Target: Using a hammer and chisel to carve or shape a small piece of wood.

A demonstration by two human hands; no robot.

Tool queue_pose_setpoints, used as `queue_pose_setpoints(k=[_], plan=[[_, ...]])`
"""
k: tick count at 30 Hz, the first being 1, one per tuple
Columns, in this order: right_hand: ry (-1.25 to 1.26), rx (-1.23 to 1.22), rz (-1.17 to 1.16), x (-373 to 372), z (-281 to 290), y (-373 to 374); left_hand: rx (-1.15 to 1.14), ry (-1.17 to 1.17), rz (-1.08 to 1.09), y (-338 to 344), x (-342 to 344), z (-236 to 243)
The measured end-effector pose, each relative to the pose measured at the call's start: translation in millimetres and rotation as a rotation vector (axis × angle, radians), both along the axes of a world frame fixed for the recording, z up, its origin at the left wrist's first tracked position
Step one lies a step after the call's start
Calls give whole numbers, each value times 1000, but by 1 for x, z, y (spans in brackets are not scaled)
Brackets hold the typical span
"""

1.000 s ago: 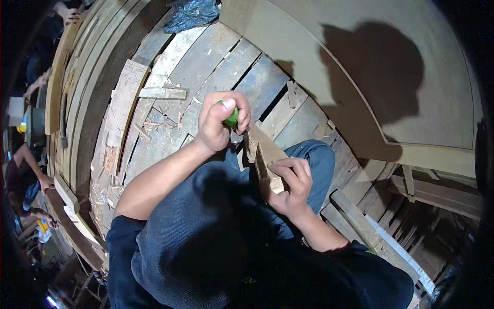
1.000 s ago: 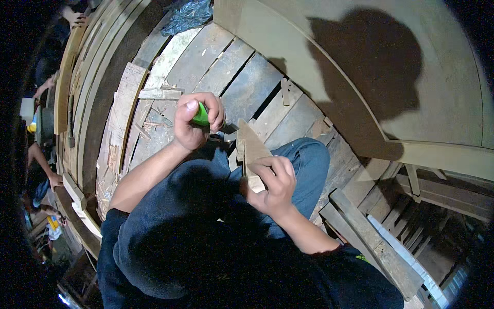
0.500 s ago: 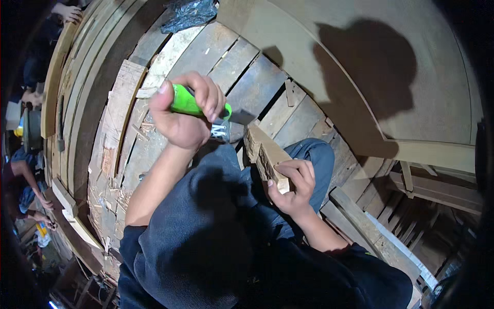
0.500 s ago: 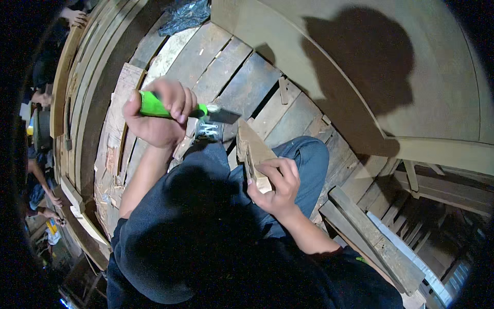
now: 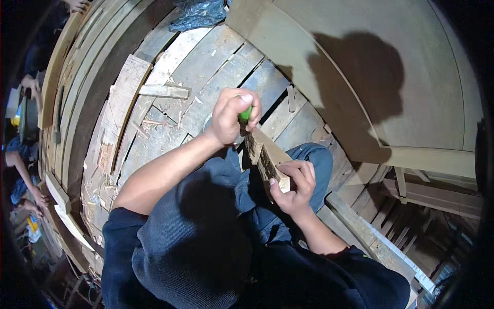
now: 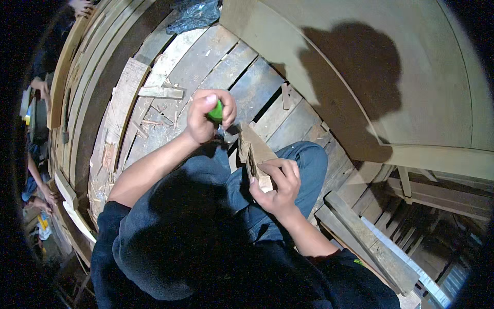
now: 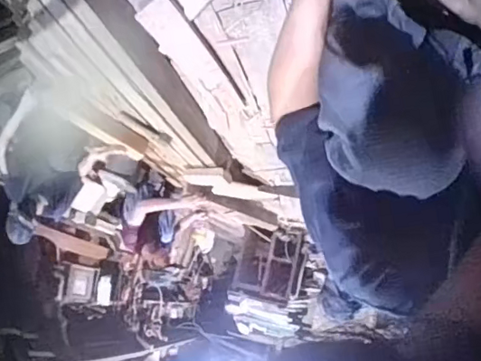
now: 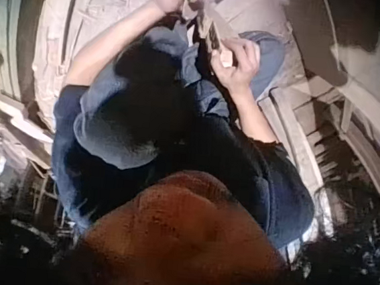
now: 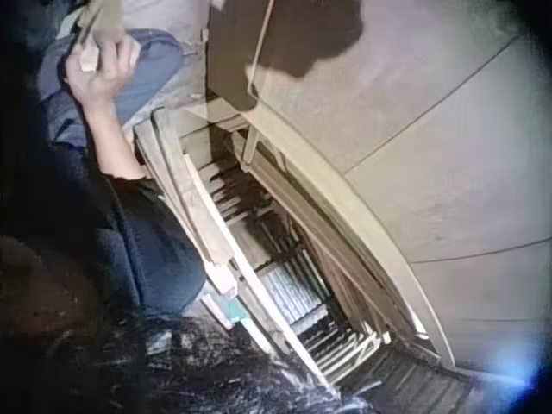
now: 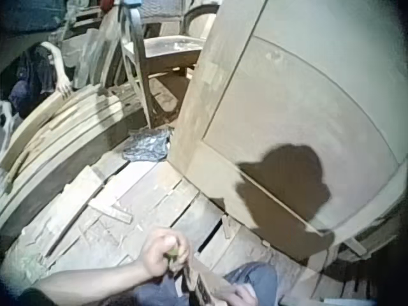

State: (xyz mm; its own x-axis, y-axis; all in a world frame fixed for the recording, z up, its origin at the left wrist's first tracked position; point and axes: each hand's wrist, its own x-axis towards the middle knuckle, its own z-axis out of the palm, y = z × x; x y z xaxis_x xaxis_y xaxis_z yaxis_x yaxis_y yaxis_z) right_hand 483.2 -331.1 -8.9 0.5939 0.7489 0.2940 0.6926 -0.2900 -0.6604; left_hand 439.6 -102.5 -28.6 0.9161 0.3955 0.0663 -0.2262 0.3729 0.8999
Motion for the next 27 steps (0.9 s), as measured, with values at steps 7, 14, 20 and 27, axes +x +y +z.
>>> queue_pose_setpoints(k=[7,14,20,27], plan=[[0,-2,-1,-2,0,2,-196,-164,158,1,-11,12],[17,-6,0,6,-2,2,-154,-120,132,3,-8,11],[42,1,14,5,-2,-3,12,-29,-75,-8,-5,1],[64,10,-28,10,-4,-6,-255,-279,189,8,-7,19]])
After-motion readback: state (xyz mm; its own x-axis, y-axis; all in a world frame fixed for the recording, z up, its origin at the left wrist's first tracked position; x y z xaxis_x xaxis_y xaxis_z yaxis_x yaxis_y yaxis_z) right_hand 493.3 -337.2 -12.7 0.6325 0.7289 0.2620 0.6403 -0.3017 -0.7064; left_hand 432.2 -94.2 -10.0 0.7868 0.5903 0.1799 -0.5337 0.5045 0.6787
